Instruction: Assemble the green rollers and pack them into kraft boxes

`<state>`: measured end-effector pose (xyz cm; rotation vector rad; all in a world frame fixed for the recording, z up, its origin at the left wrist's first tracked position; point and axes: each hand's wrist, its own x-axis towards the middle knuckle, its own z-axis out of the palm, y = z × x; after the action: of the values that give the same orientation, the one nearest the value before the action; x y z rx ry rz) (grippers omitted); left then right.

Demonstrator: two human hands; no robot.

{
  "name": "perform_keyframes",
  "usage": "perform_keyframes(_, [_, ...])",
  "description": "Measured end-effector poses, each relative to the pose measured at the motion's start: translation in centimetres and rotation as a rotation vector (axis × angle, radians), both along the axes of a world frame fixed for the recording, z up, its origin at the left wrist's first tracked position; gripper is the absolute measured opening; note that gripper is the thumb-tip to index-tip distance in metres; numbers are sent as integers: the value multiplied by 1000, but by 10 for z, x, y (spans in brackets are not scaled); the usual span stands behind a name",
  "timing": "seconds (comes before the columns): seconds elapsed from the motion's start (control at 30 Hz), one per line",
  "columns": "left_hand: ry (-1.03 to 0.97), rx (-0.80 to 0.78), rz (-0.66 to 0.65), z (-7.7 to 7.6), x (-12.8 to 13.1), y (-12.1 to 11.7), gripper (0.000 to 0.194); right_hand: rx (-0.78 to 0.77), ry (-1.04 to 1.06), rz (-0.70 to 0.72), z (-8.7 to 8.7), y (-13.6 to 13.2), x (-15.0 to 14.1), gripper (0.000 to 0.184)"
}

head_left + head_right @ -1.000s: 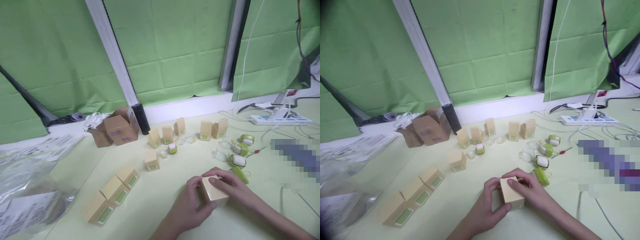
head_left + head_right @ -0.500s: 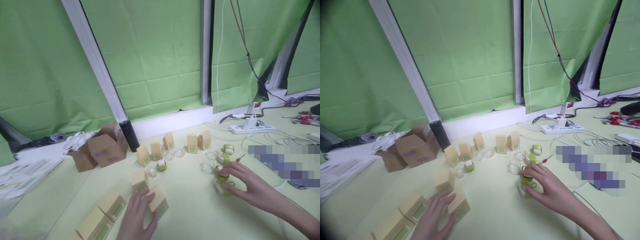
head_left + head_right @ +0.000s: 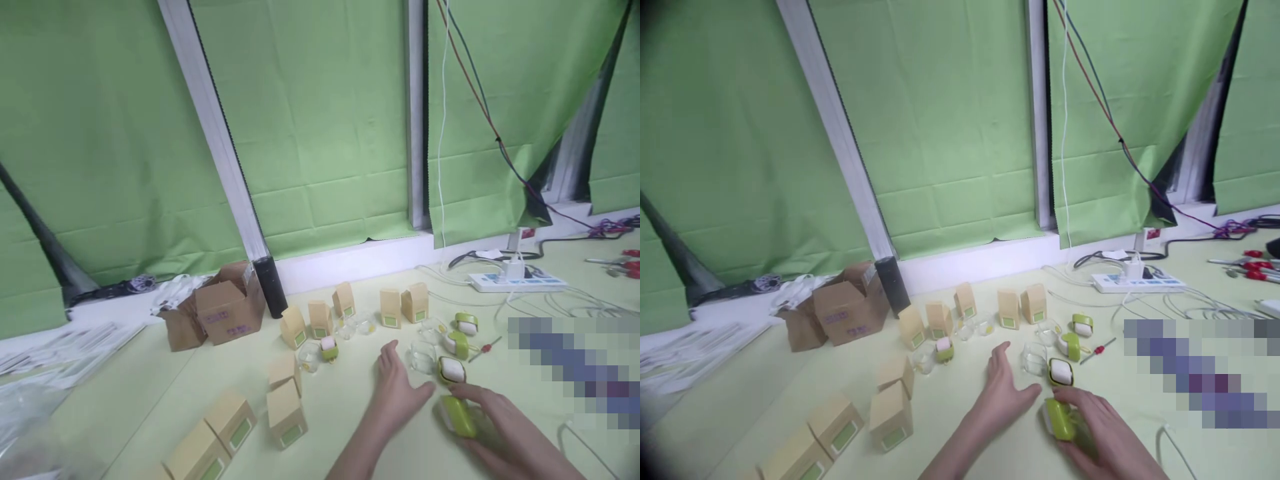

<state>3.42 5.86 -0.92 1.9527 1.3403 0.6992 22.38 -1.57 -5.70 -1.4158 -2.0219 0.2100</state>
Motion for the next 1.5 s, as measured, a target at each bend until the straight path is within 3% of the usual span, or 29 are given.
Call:
perform_keyframes(0.1, [-39, -21, -27, -7, 24, 22, 86, -19, 141, -44, 0, -2, 5, 40])
perform_keyframes(0.17, [-50, -17, -71, -10, 22, 26, 74, -13, 259, -86, 6, -1, 7, 40])
perform_keyframes(0.3, [-80, -39, -177, -9, -9, 13, 53, -82, 475, -125, 32, 5, 5, 49])
perform_keyframes(0.4, [-108, -80, -229, -8, -40, -7, 57, -215, 575, -103, 53, 12, -9, 44])
perform_keyframes(0.5, [-150, -135, -220, -11, -65, -27, 66, -412, 619, 40, 64, 17, -32, 43])
perform_keyframes(0.6, [-209, -121, -203, -17, -78, -41, 64, -493, 546, 208, 63, 22, -55, 47])
perform_keyframes(0.7, [-258, -70, -211, -22, -81, -47, 60, -415, 338, 285, 58, 26, -72, 41])
perform_keyframes(0.83, [-257, -128, -208, -24, -81, -46, 66, -383, 185, 364, 56, 30, -80, 39])
perform_keyframes(1.1, [-256, -180, -197, -36, -85, -46, 86, -472, 257, 490, 45, 24, -79, 41])
perform_keyframes(1.2, [-209, -211, -229, -23, -88, -48, 89, -476, 320, 487, 34, 23, -81, 40])
perform_keyframes(1.3, [-65, -162, -211, 15, -99, -36, 88, -436, 349, 392, 25, 23, -84, 40])
perform_keyframes(1.37, [80, 31, -53, 45, -112, -14, 60, -427, 347, 342, 24, 21, -86, 39])
perform_keyframes(1.4, [201, 162, 91, 58, -121, 1, 50, -429, 338, 331, 24, 21, -87, 39])
perform_keyframes(1.5, [298, 218, 339, 81, -151, 49, 55, -414, 304, 313, 30, 18, -89, 38])
